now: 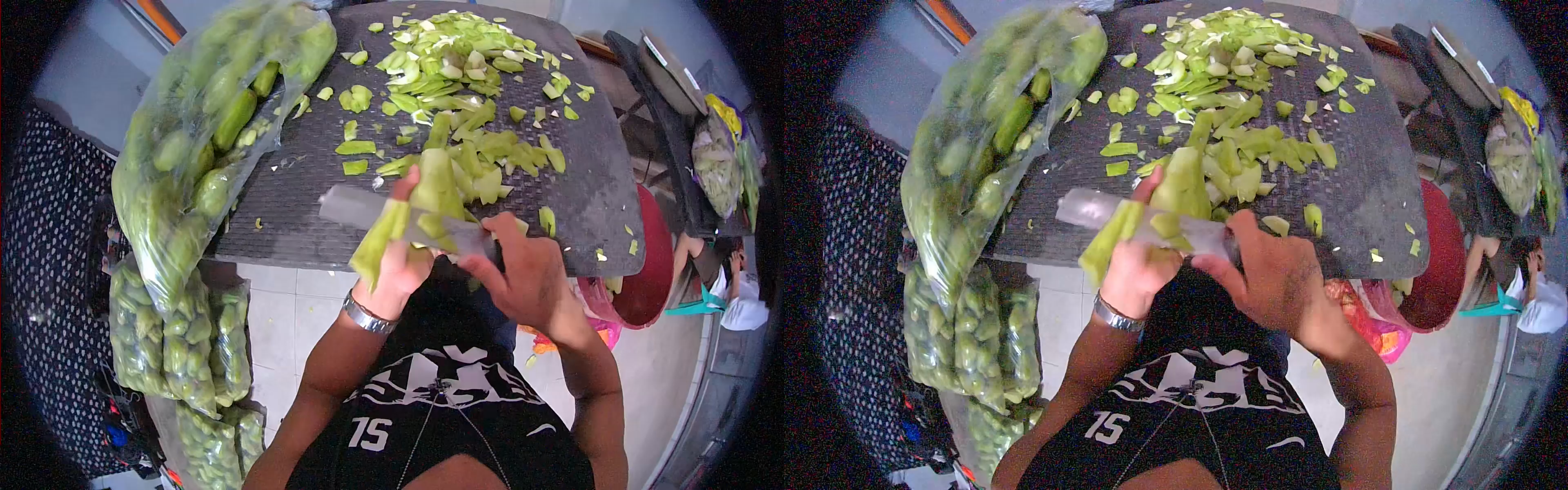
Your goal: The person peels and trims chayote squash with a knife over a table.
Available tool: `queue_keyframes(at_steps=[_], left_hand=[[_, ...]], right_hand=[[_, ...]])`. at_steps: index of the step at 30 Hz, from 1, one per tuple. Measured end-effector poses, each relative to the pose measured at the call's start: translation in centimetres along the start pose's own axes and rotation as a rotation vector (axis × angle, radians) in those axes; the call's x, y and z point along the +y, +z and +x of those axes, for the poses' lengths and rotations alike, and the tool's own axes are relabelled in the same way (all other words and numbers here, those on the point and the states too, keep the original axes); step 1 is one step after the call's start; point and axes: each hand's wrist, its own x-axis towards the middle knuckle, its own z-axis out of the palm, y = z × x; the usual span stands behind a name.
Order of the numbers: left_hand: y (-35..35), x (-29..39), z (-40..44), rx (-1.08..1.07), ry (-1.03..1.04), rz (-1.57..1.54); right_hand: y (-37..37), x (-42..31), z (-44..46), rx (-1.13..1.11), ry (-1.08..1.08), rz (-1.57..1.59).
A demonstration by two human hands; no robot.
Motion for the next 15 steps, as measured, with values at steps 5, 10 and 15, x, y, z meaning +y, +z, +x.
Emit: queue_keyframes(at_steps=[5,10,15], left_hand=[[-2.4,-0.5,2.2,-0.143,-0.176,-0.179],[-1.8,0.0,2.2,-0.138,-0.259,-0.225],[-1.7,-0.2,0.3,-0.196,-0.191,-0.085]], right_hand=[[-0.1,-0.2,0.2,-0.05,-0.065,-0.081],[-0.1,0.4,0.2,-0.029,-0.151,-0.092],[-0.6,3.8,1.2,0.004,0.048,-0.065]])
